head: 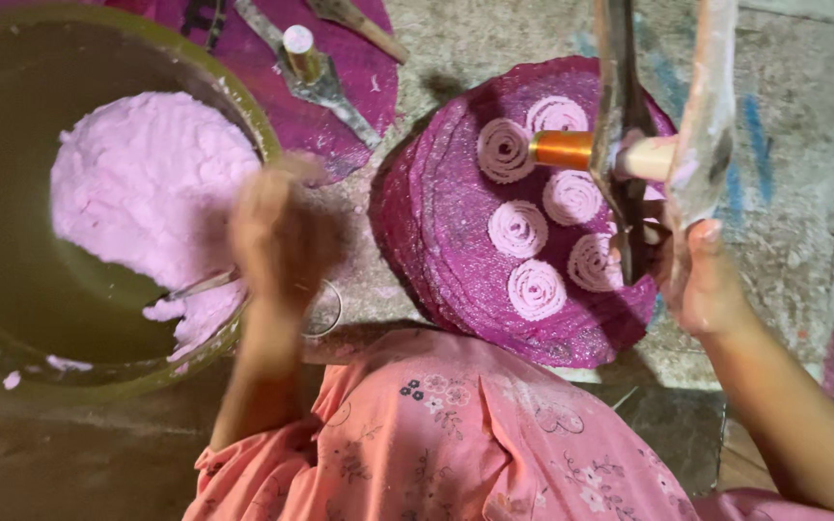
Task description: The person sits at a workbench and uses a hand-held extruder tool to pipe pink paste into spiral rosettes on round magenta boards. They refill the tool with paste from a large bowl, squeeze rosettes one at a time onto the boards, and trim or adjust the rosettes with a small stick.
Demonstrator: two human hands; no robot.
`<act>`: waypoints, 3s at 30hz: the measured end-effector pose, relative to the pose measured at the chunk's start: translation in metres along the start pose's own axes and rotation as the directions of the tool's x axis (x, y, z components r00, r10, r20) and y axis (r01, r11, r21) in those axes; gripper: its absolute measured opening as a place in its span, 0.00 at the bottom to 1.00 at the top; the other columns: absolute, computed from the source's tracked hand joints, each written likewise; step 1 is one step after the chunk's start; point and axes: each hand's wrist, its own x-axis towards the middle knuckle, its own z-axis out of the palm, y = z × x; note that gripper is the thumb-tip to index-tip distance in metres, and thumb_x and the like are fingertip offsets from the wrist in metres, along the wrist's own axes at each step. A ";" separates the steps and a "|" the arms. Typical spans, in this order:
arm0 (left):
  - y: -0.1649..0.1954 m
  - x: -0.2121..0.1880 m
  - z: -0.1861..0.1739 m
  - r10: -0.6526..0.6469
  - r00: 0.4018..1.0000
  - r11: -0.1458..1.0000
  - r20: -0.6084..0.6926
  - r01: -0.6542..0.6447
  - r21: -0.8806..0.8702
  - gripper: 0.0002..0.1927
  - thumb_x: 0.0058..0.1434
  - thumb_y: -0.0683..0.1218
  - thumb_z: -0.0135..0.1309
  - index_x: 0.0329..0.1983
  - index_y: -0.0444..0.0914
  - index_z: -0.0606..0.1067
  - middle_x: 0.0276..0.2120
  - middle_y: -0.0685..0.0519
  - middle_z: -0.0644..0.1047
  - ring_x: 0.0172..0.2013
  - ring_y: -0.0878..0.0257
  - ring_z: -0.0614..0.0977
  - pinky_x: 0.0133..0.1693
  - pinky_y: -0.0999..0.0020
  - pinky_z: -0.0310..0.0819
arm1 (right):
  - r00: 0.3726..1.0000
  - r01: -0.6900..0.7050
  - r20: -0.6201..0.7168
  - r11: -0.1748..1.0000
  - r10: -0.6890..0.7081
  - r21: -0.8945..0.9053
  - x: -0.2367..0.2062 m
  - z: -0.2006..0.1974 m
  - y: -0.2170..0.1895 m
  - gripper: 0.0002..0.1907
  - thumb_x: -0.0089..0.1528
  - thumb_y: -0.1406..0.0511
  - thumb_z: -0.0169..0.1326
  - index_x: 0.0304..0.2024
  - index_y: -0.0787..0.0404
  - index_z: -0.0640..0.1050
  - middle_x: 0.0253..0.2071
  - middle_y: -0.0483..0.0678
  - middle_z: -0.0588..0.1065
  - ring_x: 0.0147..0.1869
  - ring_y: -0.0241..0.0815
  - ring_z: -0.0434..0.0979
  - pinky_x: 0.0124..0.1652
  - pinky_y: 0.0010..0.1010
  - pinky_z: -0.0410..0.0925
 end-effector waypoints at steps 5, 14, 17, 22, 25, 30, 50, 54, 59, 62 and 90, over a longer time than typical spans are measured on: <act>-0.058 0.013 -0.034 -0.045 0.975 0.559 0.218 -0.156 0.814 0.22 0.70 0.56 0.42 0.54 0.39 0.77 0.55 0.39 0.74 0.62 0.49 0.69 0.61 0.42 0.65 | 0.998 -0.052 0.041 0.997 0.050 0.056 0.008 -0.001 0.006 0.56 0.61 0.33 0.51 0.76 0.63 0.55 0.66 0.47 0.66 0.63 0.42 0.71 0.58 0.41 0.68; 0.046 0.039 0.023 0.046 0.980 0.762 0.192 0.090 -0.641 0.37 0.76 0.59 0.42 0.78 0.32 0.53 0.78 0.40 0.54 0.79 0.48 0.56 0.80 0.51 0.45 | 0.873 -0.252 0.378 0.949 0.308 -0.190 0.018 -0.017 0.028 0.53 0.61 0.28 0.38 0.60 0.69 0.71 0.44 0.54 0.77 0.46 0.45 0.79 0.45 0.39 0.75; 0.068 0.071 0.076 0.327 0.865 -0.243 0.380 0.466 -0.851 0.44 0.77 0.66 0.42 0.78 0.28 0.51 0.73 0.36 0.63 0.71 0.46 0.66 0.76 0.54 0.53 | 0.714 -0.468 0.394 0.813 0.578 -0.345 0.017 -0.015 0.030 0.51 0.59 0.30 0.33 0.54 0.67 0.76 0.41 0.53 0.81 0.44 0.44 0.82 0.45 0.38 0.75; 0.079 0.091 0.125 0.494 0.853 -0.578 0.169 0.467 -0.669 0.29 0.72 0.65 0.43 0.60 0.37 0.69 0.51 0.50 0.75 0.58 0.57 0.75 0.69 0.57 0.63 | 0.602 -0.589 0.364 0.703 0.711 -0.400 0.033 -0.018 0.014 0.44 0.63 0.36 0.33 0.49 0.67 0.77 0.39 0.56 0.81 0.43 0.47 0.82 0.48 0.39 0.76; 0.078 0.102 0.133 0.403 0.892 -0.612 0.206 0.430 -0.663 0.19 0.73 0.61 0.43 0.46 0.42 0.69 0.40 0.56 0.72 0.48 0.62 0.75 0.65 0.59 0.66 | 0.690 -0.430 0.304 0.711 0.656 -0.557 0.051 -0.015 0.003 0.44 0.68 0.37 0.31 0.44 0.70 0.79 0.36 0.56 0.80 0.41 0.48 0.80 0.46 0.41 0.74; 0.060 0.121 0.136 0.385 0.902 -0.657 0.197 0.417 -0.628 0.17 0.72 0.61 0.41 0.41 0.44 0.67 0.36 0.59 0.68 0.44 0.65 0.73 0.60 0.62 0.68 | 0.891 -0.130 0.198 0.648 0.408 -0.751 0.065 0.016 0.008 0.39 0.66 0.38 0.34 0.45 0.65 0.78 0.36 0.50 0.80 0.44 0.39 0.76 0.46 0.33 0.69; 0.062 0.113 0.123 0.324 0.935 -0.614 0.146 0.325 -0.719 0.21 0.72 0.64 0.37 0.38 0.45 0.67 0.33 0.58 0.69 0.40 0.64 0.74 0.55 0.57 0.73 | 0.832 -0.188 0.188 0.585 0.521 -0.789 0.057 0.031 -0.024 0.39 0.67 0.39 0.31 0.35 0.64 0.79 0.27 0.50 0.76 0.32 0.41 0.75 0.36 0.35 0.70; 0.075 0.117 0.139 0.295 0.938 -0.662 0.182 0.338 -0.669 0.19 0.70 0.63 0.37 0.38 0.45 0.68 0.32 0.59 0.69 0.39 0.64 0.73 0.52 0.61 0.71 | 0.869 -0.161 0.139 0.537 0.475 -0.828 0.067 0.019 -0.033 0.40 0.67 0.39 0.32 0.33 0.65 0.80 0.26 0.49 0.77 0.32 0.42 0.75 0.37 0.37 0.69; 0.066 0.140 0.129 0.343 0.923 -0.631 0.172 0.362 -0.686 0.21 0.69 0.63 0.36 0.36 0.44 0.69 0.29 0.59 0.69 0.37 0.64 0.74 0.49 0.59 0.74 | 0.917 -0.087 0.188 0.635 0.353 -0.768 0.074 0.037 -0.016 0.37 0.66 0.39 0.33 0.34 0.63 0.77 0.24 0.46 0.75 0.30 0.40 0.74 0.33 0.35 0.69; 0.056 0.134 0.123 0.303 0.935 -0.605 0.183 0.338 -0.721 0.22 0.69 0.63 0.37 0.37 0.43 0.69 0.30 0.58 0.69 0.37 0.64 0.74 0.47 0.62 0.73 | 0.890 -0.137 0.203 0.666 0.407 -0.734 0.065 0.044 -0.008 0.39 0.68 0.39 0.33 0.30 0.65 0.76 0.22 0.48 0.71 0.29 0.40 0.69 0.30 0.36 0.66; 0.081 0.103 0.149 0.122 0.940 -0.630 0.318 0.321 -0.707 0.19 0.68 0.62 0.38 0.33 0.45 0.68 0.28 0.58 0.69 0.33 0.62 0.72 0.43 0.59 0.69 | 0.851 -0.243 0.191 0.690 0.489 -0.681 0.041 0.027 -0.025 0.43 0.68 0.38 0.32 0.22 0.66 0.76 0.19 0.47 0.74 0.24 0.39 0.74 0.29 0.32 0.68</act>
